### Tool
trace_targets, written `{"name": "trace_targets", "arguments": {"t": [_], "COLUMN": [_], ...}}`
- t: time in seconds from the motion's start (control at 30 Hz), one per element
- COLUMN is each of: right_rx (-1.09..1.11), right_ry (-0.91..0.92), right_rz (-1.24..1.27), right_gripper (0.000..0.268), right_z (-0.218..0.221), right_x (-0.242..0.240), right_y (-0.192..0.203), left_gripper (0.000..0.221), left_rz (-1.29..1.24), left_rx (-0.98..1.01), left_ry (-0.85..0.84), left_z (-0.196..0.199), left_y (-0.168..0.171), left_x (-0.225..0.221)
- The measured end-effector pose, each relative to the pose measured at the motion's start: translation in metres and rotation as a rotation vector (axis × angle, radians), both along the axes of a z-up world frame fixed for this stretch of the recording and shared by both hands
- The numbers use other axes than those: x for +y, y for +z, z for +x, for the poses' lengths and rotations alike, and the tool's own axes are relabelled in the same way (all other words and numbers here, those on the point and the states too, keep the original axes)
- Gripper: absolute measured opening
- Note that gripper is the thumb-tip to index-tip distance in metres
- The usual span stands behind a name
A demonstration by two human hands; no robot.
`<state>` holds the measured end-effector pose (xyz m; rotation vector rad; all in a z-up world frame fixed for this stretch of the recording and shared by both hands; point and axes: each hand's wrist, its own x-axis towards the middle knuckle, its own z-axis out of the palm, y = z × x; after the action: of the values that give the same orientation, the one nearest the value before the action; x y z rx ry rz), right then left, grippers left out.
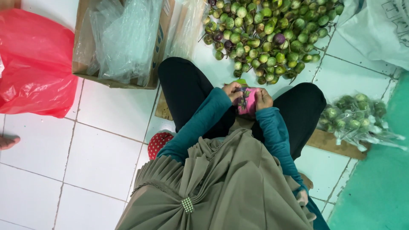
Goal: Bagging small eggplants into individual plastic bags while sitting on the floor
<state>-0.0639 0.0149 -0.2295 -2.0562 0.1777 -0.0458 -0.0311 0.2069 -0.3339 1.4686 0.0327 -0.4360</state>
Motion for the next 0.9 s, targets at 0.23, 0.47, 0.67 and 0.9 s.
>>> {"name": "trace_targets", "arguments": {"t": [0.23,0.47,0.67,0.9], "right_rx": [0.136,-0.018,-0.181,0.452], "right_ry": [0.028,-0.047,-0.147,0.028], "right_rz": [0.177,0.089,-0.062,0.358], "right_gripper": [0.028,0.016,0.026,0.033], "right_z": [-0.005,-0.005,-0.008,-0.012], "right_x": [0.019,0.005,0.006,0.043], "right_y": [0.049,0.039,0.065,0.046], "left_gripper": [0.025,0.027,0.037,0.034], "left_rz": [-0.161,-0.22,-0.214,-0.206], "left_rx": [-0.05,-0.079,-0.079,-0.048], "left_ry": [0.148,0.114,0.147,0.026], "left_z": [0.006,-0.003,-0.002,-0.01], "left_y": [-0.003,0.055,0.06,0.086], "left_x": [0.015,0.026,0.032,0.027]}}
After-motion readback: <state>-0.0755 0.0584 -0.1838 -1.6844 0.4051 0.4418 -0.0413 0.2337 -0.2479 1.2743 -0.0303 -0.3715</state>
